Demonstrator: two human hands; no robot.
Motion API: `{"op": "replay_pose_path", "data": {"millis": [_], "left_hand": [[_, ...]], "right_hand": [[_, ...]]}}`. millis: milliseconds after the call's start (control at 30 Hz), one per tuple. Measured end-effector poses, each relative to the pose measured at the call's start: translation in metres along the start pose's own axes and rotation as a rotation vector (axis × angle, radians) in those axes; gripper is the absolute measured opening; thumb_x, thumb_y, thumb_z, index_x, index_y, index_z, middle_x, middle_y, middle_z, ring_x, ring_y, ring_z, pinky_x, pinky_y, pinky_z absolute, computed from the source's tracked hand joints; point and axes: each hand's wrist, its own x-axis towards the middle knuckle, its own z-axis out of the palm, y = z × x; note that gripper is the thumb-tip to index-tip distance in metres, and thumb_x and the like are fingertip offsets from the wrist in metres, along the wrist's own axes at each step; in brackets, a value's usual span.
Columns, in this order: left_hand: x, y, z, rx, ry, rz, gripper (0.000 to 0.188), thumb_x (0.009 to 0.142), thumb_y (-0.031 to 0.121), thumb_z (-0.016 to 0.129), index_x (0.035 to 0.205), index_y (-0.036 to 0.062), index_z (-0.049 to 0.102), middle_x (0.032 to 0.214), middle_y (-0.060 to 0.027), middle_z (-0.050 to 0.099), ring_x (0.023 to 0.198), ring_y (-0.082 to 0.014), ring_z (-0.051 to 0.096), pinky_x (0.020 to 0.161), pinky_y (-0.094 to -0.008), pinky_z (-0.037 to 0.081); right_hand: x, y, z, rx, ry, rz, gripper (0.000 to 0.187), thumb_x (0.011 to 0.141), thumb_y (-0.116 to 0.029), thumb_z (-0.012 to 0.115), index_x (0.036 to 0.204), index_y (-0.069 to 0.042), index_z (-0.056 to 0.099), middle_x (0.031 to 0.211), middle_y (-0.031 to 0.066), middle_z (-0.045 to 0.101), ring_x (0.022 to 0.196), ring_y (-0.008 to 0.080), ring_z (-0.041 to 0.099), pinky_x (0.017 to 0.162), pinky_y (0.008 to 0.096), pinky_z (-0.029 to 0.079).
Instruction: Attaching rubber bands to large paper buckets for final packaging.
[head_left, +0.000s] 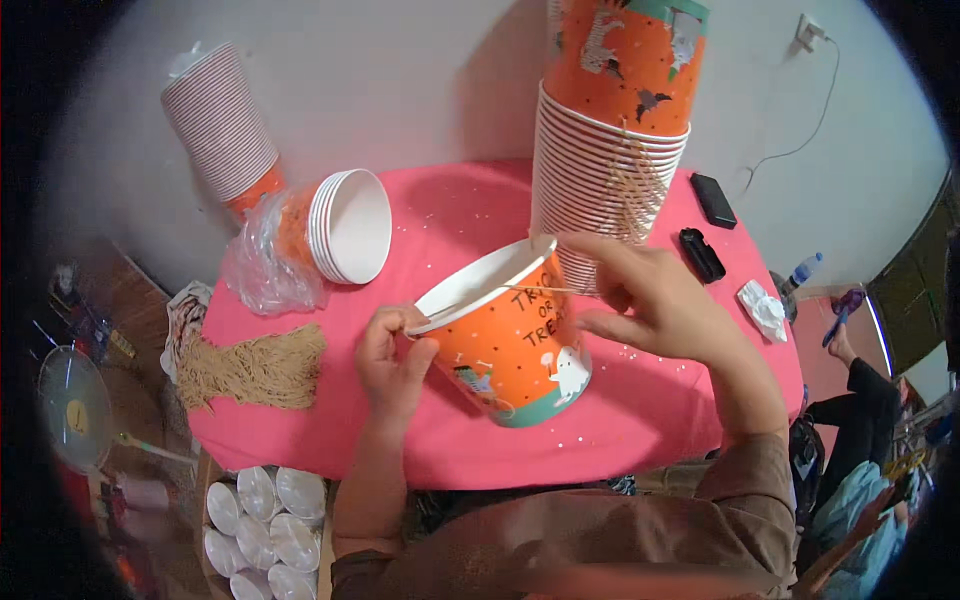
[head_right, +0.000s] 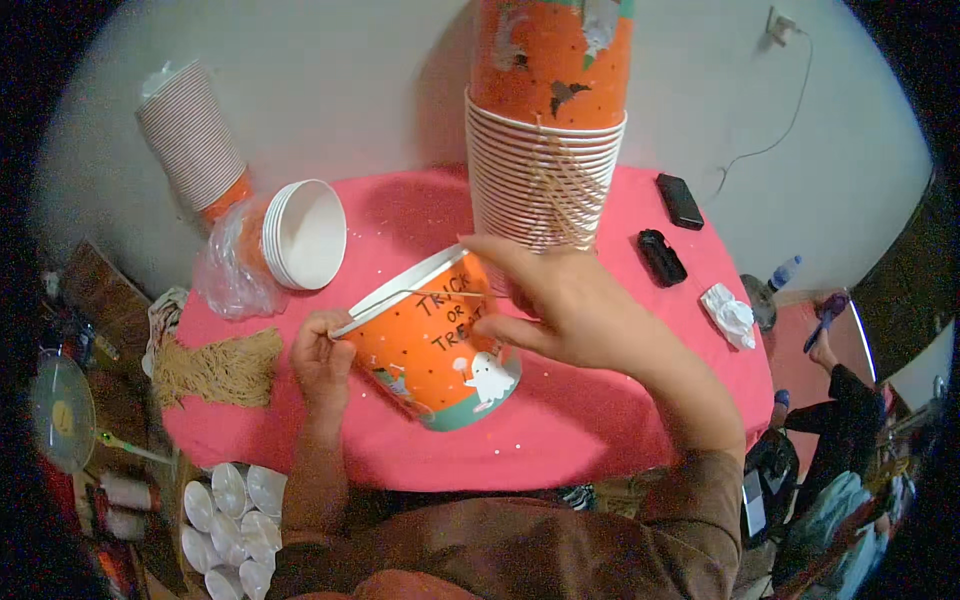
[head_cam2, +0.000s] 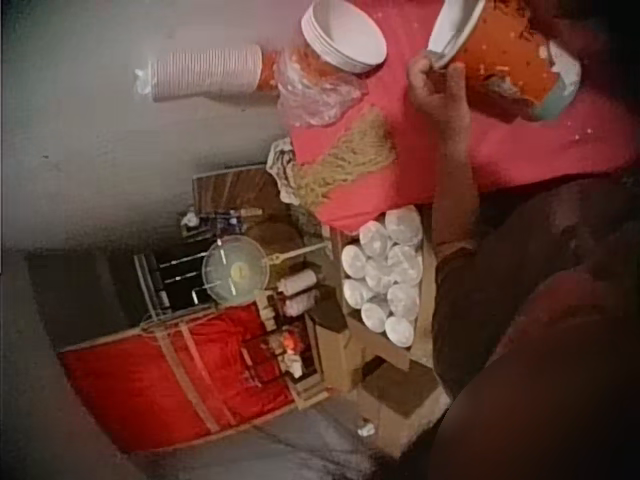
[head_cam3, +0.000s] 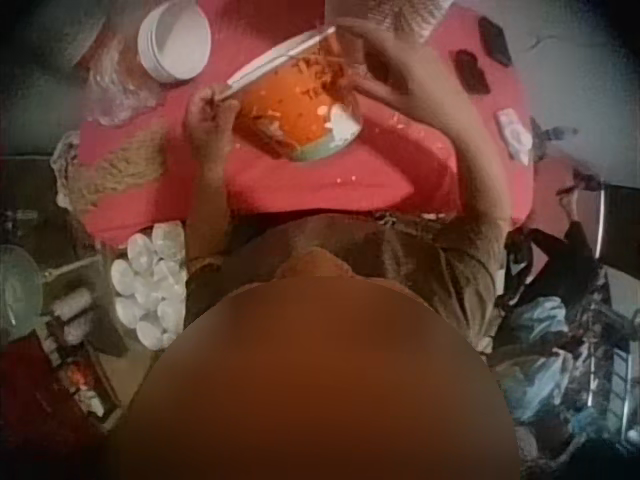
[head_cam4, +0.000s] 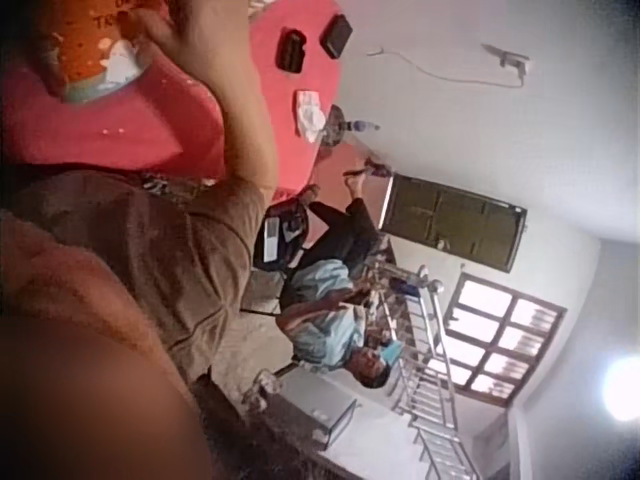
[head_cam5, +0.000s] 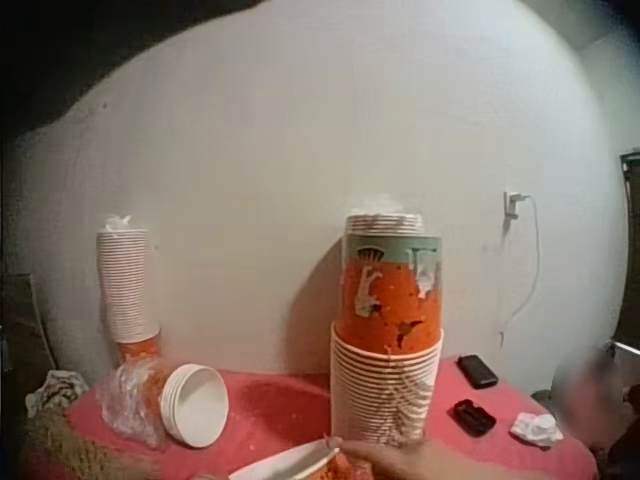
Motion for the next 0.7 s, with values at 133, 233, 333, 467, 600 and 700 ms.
{"op": "replay_pose_path", "data": {"millis": [133,233,333,467,600,700], "left_hand": [[0.000,-0.001,0.005,-0.025,0.067,0.014,0.041,0.084,0.035,0.076,0.091,0.0029,0.051,0.091,-0.0029,0.052,0.088,-0.0136,0.051,0.083,-0.0277,0.042],[0.000,-0.003,0.000,-0.068,-0.023,0.003,0.043,0.084,0.037,0.075,0.091,0.0027,0.051,0.093,-0.0035,0.052,0.089,-0.0137,0.050,0.084,-0.0274,0.041],[-0.003,-0.003,0.000,-0.036,-0.017,-0.027,0.043,0.085,0.037,0.074,0.092,0.0026,0.051,0.093,-0.0039,0.052,0.090,-0.0139,0.050,0.084,-0.0274,0.041],[0.000,-0.001,0.004,-0.061,-0.032,0.013,0.042,0.085,0.037,0.075,0.094,0.0023,0.052,0.095,-0.0049,0.053,0.091,-0.0146,0.051,0.086,-0.0282,0.042],[-0.001,-0.003,0.009,-0.018,-0.021,0.065,0.041,0.086,0.027,0.074,0.109,-0.0012,0.054,0.110,-0.0093,0.058,0.107,-0.0191,0.054,0.098,-0.0325,0.041],[0.002,0.000,0.014,0.024,0.086,-0.001,0.038,0.089,0.011,0.067,0.121,-0.0030,0.053,0.119,-0.0110,0.059,0.117,-0.0214,0.054,0.103,-0.0348,0.040]], "right_hand": [[0.009,0.022,0.007,-0.146,-0.124,-0.277,0.035,0.078,-0.015,0.076,0.109,-0.004,0.064,0.078,0.0107,0.060,0.064,0.0235,0.056,0.058,0.0336,0.043],[0.017,0.006,0.007,-0.005,-0.033,-0.236,0.043,0.082,-0.030,0.073,0.115,-0.009,0.056,0.084,0.0139,0.067,0.069,0.0340,0.066,0.063,0.0441,0.051],[0.025,-0.005,0.006,-0.112,-0.177,-0.109,0.045,0.081,-0.031,0.073,0.117,-0.010,0.054,0.084,0.0144,0.068,0.071,0.0351,0.066,0.064,0.0447,0.051],[0.026,-0.003,0.008,-0.103,-0.099,-0.185,0.031,0.082,-0.030,0.072,0.100,-0.008,0.060,0.078,0.0150,0.067,0.070,0.0348,0.065,0.063,0.0440,0.051],[0.032,-0.004,-0.004,-0.010,-0.169,-0.179,0.020,0.087,-0.017,0.069,0.086,0.001,0.061,0.074,0.0107,0.062,0.068,0.0207,0.061,0.063,0.0322,0.048],[0.032,0.009,-0.040,0.124,0.074,-0.200,0.018,0.093,-0.018,0.064,0.091,0.000,0.064,0.076,0.0003,0.062,0.072,0.0101,0.059,0.064,0.0271,0.048]]}}
